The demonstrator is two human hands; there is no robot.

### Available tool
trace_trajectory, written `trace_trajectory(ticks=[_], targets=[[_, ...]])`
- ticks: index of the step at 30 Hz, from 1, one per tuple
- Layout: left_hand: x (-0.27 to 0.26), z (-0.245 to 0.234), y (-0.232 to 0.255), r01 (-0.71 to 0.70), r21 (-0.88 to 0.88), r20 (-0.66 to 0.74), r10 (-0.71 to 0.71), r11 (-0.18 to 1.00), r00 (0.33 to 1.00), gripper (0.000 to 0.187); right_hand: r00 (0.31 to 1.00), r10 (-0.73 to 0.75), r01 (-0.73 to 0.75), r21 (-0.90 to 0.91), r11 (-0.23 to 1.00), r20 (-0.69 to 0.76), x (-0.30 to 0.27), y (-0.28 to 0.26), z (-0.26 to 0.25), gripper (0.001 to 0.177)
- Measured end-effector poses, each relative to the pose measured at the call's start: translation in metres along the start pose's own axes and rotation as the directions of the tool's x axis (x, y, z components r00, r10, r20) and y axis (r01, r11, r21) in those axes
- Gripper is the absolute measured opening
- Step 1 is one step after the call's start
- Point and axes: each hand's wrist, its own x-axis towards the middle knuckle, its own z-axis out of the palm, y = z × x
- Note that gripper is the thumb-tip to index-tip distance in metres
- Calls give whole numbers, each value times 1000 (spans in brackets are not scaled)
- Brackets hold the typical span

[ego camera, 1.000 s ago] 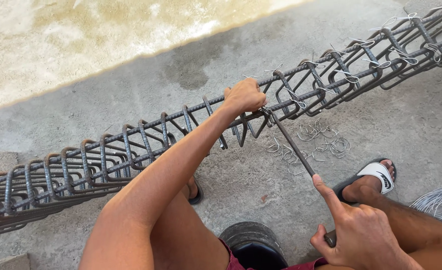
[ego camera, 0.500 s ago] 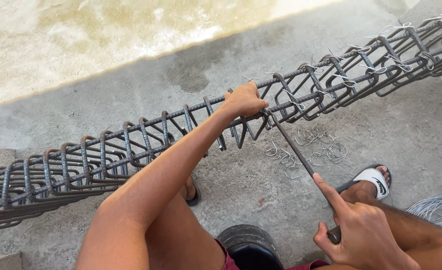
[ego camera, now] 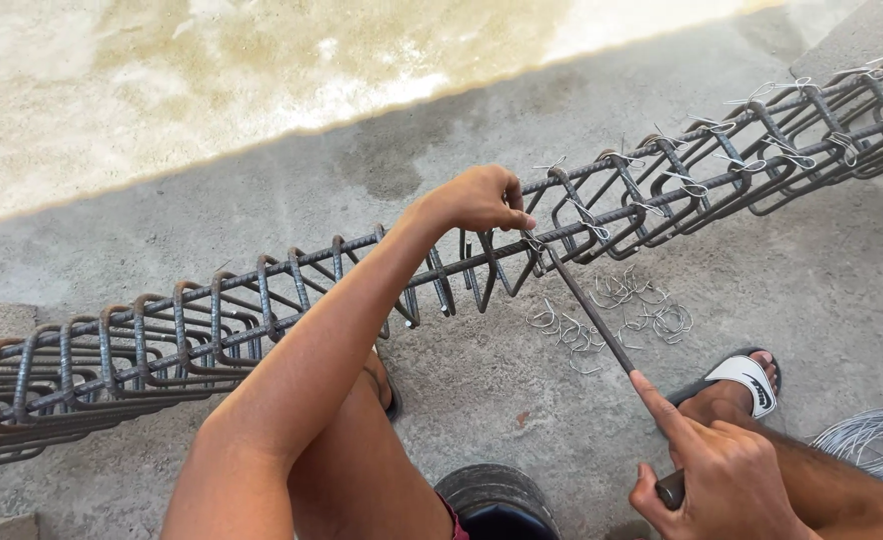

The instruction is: Tying rebar intersections with wire using a manual twisting hook tool

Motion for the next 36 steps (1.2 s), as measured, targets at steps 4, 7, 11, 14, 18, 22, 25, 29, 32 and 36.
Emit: trace_trajectory(ticks=[4,7,11,14,18,22,25,29,32,36], targets=[[-3,9,1,-68,85,-34,72,994,997,34,1000,12,-13,22,1000,17,-3,1,6,95],[-4,12,2,-71,141,-67,81,987,994,33,999,26,-27,34,999,26,-5,2,8,95],[-22,10,27,-20,167,-85,34,986,996,26,998,48,-50,58,997,40,-7,2,10,96],[-22,12,33,-8,228,-77,26,974,997,24,994,84,-91,91,992,73,-5,-2,9,96],[-20,15,31,-17,241,-31,25,970,999,22,994,75,-82,92,992,78,-6,1,13,97],[-16,25,28,-76,310,9,77,948,997,40,995,64,-70,87,994,74,-8,1,15,99],[-13,27,25,-72,321,17,70,944,997,45,994,62,-70,92,993,85,-7,1,14,98],[-14,27,26,-37,236,7,37,971,999,36,993,51,-61,95,994,103,-6,1,14,99],[-17,30,25,-34,232,-15,38,972,999,35,988,69,-80,77,994,140,-7,1,14,101],[-17,30,24,-56,208,-21,62,977,998,34,986,79,-88,57,994,146,-41,3,32,102]])
